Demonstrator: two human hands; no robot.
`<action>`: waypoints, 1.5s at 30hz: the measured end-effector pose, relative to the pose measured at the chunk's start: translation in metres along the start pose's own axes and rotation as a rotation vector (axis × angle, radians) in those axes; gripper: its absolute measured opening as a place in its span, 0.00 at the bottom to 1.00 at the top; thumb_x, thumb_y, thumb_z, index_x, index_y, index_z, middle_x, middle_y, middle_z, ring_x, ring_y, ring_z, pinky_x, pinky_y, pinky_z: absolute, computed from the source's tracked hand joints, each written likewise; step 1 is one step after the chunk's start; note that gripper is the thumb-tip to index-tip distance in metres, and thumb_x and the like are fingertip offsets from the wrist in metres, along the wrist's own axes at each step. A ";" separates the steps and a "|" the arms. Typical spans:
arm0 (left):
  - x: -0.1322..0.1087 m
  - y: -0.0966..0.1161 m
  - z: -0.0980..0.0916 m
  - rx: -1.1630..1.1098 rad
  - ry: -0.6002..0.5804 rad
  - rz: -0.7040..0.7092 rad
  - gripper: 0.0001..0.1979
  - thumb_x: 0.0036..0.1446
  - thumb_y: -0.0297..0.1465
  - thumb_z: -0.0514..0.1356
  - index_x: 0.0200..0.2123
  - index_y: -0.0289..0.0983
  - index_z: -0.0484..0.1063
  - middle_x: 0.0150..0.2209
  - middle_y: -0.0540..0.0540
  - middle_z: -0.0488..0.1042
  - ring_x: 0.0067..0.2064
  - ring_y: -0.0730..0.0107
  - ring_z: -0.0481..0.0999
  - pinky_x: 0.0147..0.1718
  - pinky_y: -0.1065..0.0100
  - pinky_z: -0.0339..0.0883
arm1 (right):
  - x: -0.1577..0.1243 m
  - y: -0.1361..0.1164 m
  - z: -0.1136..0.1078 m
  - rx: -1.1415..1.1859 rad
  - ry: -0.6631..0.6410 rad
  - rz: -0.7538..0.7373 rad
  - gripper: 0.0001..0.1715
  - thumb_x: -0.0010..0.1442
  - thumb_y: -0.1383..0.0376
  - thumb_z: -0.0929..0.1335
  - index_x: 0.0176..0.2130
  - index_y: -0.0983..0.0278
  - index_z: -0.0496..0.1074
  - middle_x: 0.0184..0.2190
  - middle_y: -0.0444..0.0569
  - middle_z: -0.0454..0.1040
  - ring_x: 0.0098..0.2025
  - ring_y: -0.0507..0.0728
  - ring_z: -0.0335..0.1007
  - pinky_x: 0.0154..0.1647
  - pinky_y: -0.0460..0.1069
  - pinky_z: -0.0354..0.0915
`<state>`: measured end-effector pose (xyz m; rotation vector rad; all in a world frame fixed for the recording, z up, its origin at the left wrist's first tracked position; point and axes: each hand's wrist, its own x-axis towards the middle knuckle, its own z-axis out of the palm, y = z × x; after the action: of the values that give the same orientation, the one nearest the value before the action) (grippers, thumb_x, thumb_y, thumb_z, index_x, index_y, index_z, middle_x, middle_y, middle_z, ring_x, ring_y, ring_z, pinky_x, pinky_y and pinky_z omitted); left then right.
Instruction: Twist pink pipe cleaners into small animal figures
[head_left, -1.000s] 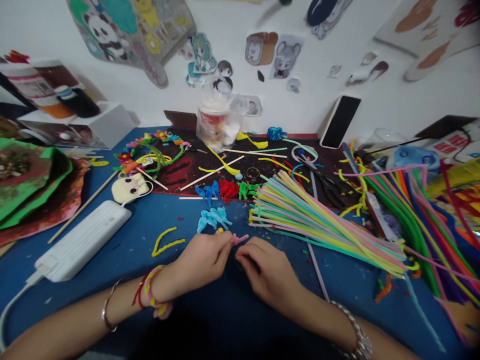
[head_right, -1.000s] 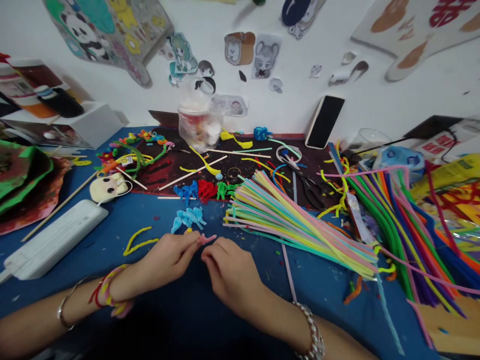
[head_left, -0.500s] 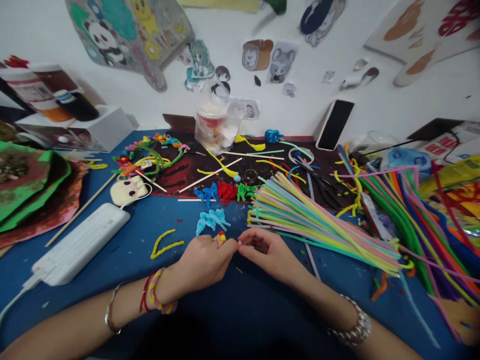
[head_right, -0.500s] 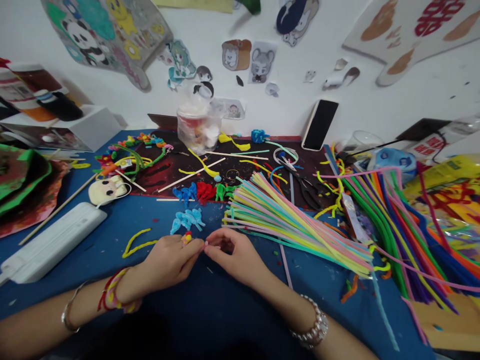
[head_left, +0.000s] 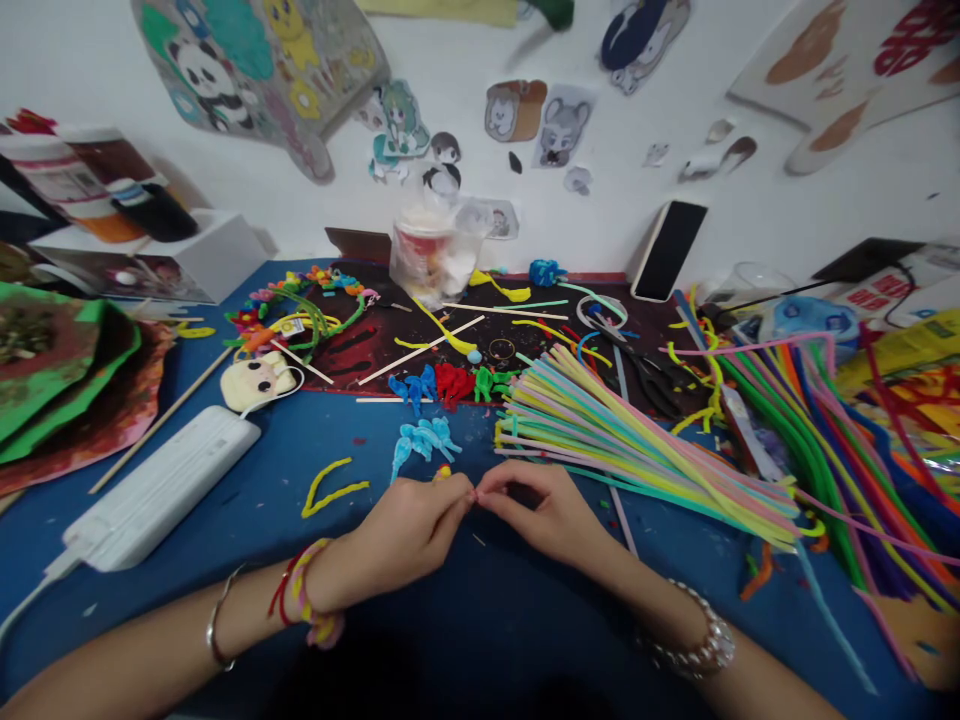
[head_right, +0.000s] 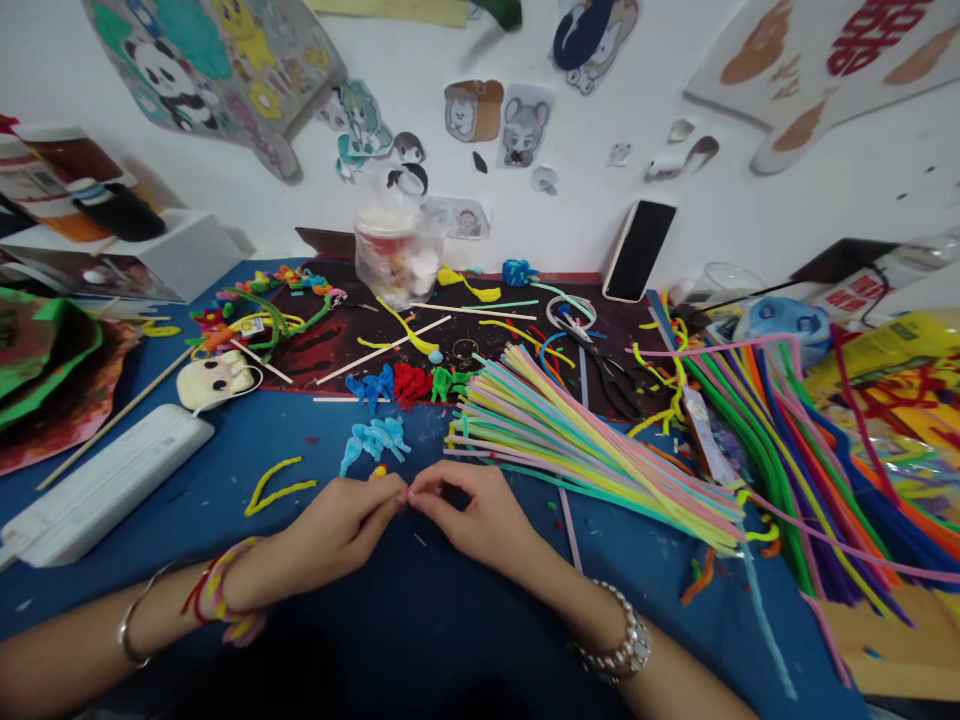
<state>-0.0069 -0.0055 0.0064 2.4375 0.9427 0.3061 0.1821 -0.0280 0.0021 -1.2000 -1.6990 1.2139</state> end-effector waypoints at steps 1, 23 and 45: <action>0.001 0.001 -0.002 -0.122 -0.015 -0.034 0.11 0.62 0.27 0.43 0.29 0.37 0.61 0.24 0.53 0.64 0.24 0.76 0.63 0.26 0.73 0.55 | -0.001 0.000 -0.001 -0.090 0.010 -0.068 0.07 0.58 0.63 0.65 0.33 0.63 0.72 0.31 0.46 0.75 0.33 0.53 0.70 0.37 0.46 0.64; 0.007 -0.002 -0.013 -0.107 -0.054 -0.012 0.11 0.62 0.34 0.45 0.39 0.37 0.64 0.30 0.49 0.68 0.29 0.71 0.66 0.30 0.69 0.57 | -0.002 0.005 0.002 -0.323 0.106 -0.224 0.07 0.61 0.65 0.62 0.35 0.63 0.69 0.27 0.45 0.75 0.29 0.50 0.71 0.30 0.43 0.65; 0.012 -0.012 -0.008 -1.559 -0.482 -0.488 0.13 0.57 0.32 0.50 0.21 0.36 0.56 0.14 0.59 0.46 0.13 0.83 0.42 0.13 0.74 0.38 | -0.003 0.009 0.000 -0.589 0.042 -0.515 0.07 0.61 0.66 0.63 0.38 0.66 0.69 0.32 0.49 0.74 0.33 0.52 0.68 0.35 0.46 0.64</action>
<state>-0.0077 0.0132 0.0069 0.7621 0.6050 0.1410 0.1855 -0.0300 -0.0070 -0.9873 -2.2318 0.3826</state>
